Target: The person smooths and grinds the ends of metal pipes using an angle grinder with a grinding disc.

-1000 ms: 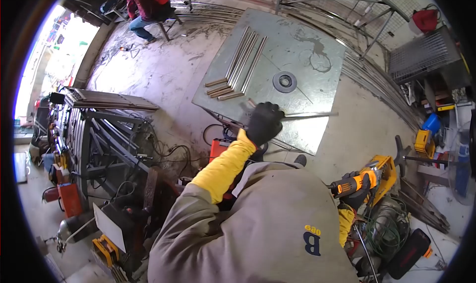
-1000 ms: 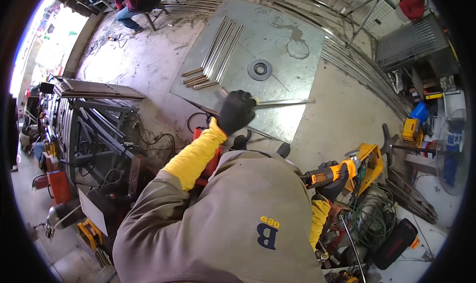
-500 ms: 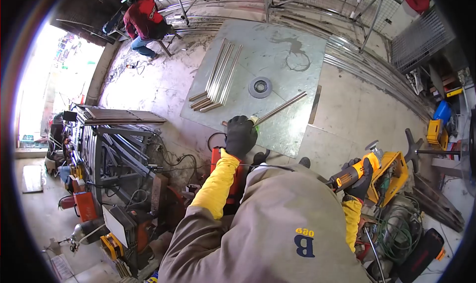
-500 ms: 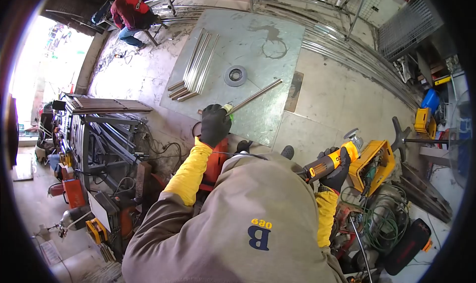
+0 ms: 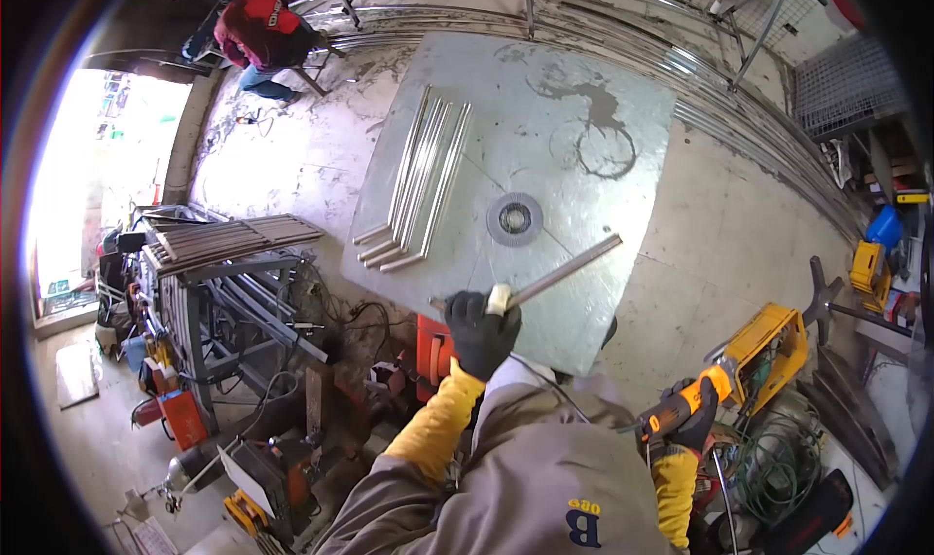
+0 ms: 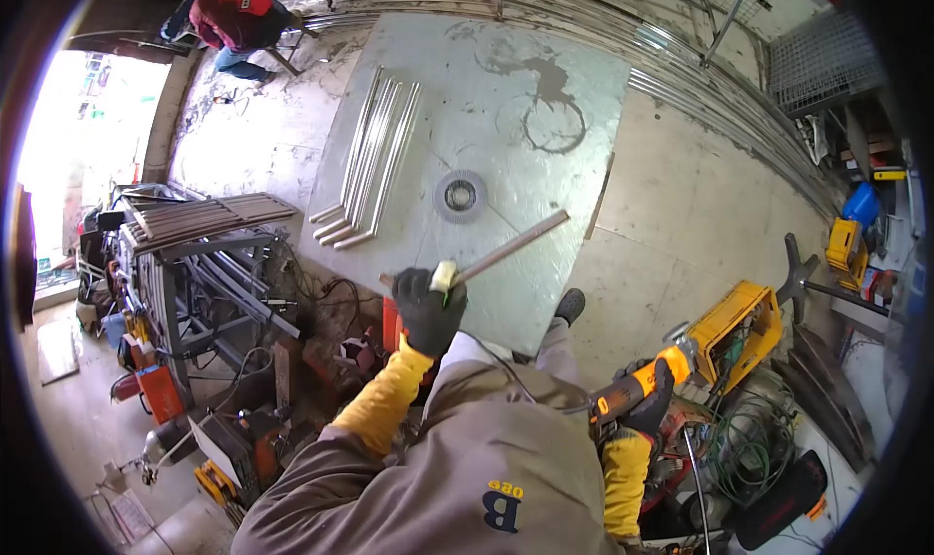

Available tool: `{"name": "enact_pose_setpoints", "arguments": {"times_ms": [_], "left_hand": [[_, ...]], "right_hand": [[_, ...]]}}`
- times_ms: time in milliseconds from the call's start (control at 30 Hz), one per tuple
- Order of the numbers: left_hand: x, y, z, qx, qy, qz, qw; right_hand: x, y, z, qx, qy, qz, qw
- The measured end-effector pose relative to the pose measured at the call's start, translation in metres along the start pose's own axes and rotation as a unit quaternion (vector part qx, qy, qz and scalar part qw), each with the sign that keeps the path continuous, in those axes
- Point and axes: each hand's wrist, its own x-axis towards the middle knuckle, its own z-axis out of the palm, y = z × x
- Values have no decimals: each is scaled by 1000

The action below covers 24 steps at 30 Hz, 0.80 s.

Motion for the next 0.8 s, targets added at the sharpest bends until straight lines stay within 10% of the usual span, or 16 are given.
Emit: {"name": "enact_pose_setpoints", "arguments": {"times_ms": [800], "left_hand": [[1, -20, 2, -62, -50, 8, 997]], "right_hand": [[-74, 28, 81, -76, 40, -87, 993]]}}
